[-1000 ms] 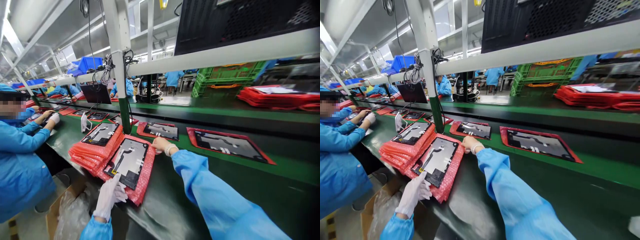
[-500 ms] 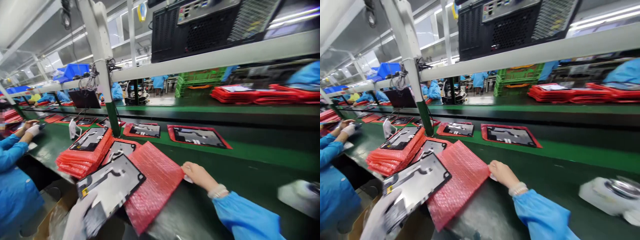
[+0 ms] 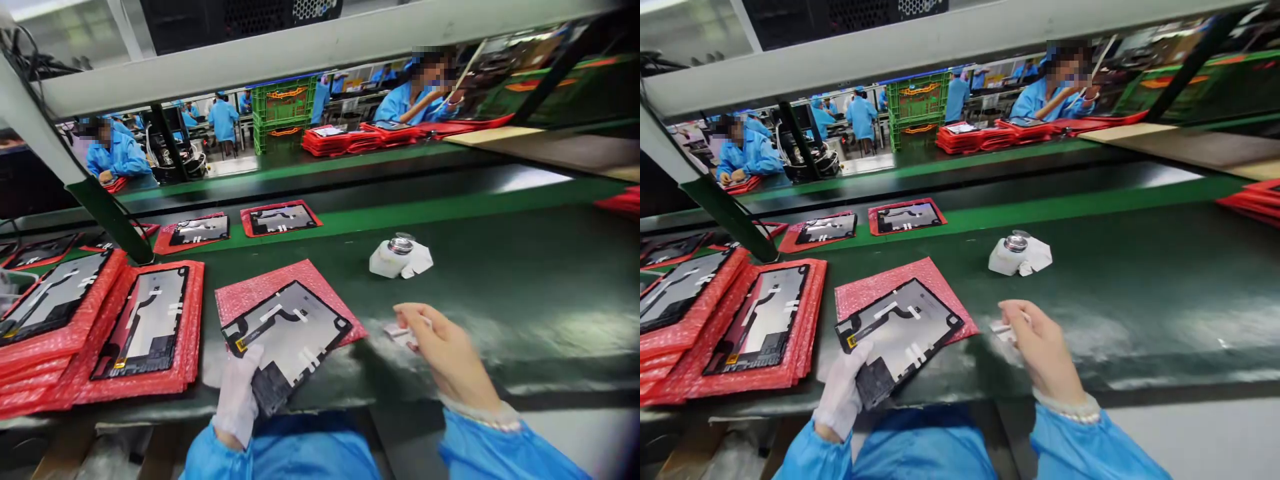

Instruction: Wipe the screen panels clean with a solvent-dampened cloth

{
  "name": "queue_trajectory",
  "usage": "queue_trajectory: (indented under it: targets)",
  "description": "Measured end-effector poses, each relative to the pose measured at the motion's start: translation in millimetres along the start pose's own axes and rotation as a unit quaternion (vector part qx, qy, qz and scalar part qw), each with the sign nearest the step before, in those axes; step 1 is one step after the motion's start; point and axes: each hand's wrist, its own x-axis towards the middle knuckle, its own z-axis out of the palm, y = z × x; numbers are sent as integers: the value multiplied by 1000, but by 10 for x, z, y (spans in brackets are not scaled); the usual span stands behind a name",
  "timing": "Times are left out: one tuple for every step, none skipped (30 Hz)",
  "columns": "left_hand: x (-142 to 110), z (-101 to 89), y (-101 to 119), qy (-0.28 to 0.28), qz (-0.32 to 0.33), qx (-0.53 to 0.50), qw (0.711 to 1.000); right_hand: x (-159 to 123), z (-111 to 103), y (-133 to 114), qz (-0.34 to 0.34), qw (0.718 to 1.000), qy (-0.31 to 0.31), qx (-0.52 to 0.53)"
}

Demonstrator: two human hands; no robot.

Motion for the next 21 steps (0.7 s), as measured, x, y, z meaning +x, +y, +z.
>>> queue_trajectory:
  targets:
    - [25,24,-4,2,24,14,1000,-38,32,-135,-1,999,-33,31]
    - [43,27,5,2,45,30,999,-77,103,-260,-8,995,-84,54]
    - [60,16,23,-4,57,46,997,-113,209,-365,-26,987,-144,66]
    - [82,-5,47,-12,60,57,996,-144,338,-441,-56,976,-198,65]
    - [114,-31,71,-20,54,63,996,-168,478,-481,-94,964,-241,55]
    - [155,-62,89,-23,48,64,997,-185,619,-484,-135,954,-267,37]
    - [203,-97,97,-22,43,62,997,-197,748,-454,-177,945,-276,11]
    - [256,-133,91,-17,40,63,997,-207,862,-400,-215,938,-271,-20]
    - [308,-170,72,-10,38,71,997,-218,958,-332,-246,933,-257,-54]
    - [355,-206,42,-1,37,84,996,-232,1040,-266,-269,929,-238,-87]
    - [393,-238,5,10,37,99,994,-252,1112,-212,-287,925,-219,-118]
    - [420,-266,-35,21,38,114,993,-278,1180,-183,-301,920,-205,-145]
    - [438,-287,-72,32,37,124,991,-306,1249,-182,-311,915,-198,-166]
    - [448,-303,-102,43,35,129,990,-337,1319,-208,-321,908,-196,-183]
    - [450,-314,-123,52,31,132,989,-366,1388,-257,-328,902,-198,-197]
    - [447,-320,-133,60,27,135,989,-392,1451,-318,-334,897,-198,-211]
    - [441,-323,-133,67,25,140,988,-417,1500,-381,-336,893,-194,-227]
    - [434,-323,-125,72,24,147,986,-443,1529,-434,-335,891,-183,-245]
    - [426,-324,-112,75,23,157,984,-470,1535,-470,-333,889,-169,-263]
    - [420,-324,-96,76,23,168,983,-500,1514,-487,-334,886,-160,-278]
    - [414,-326,-82,74,25,179,981,-531,1472,-486,-343,880,-161,-288]
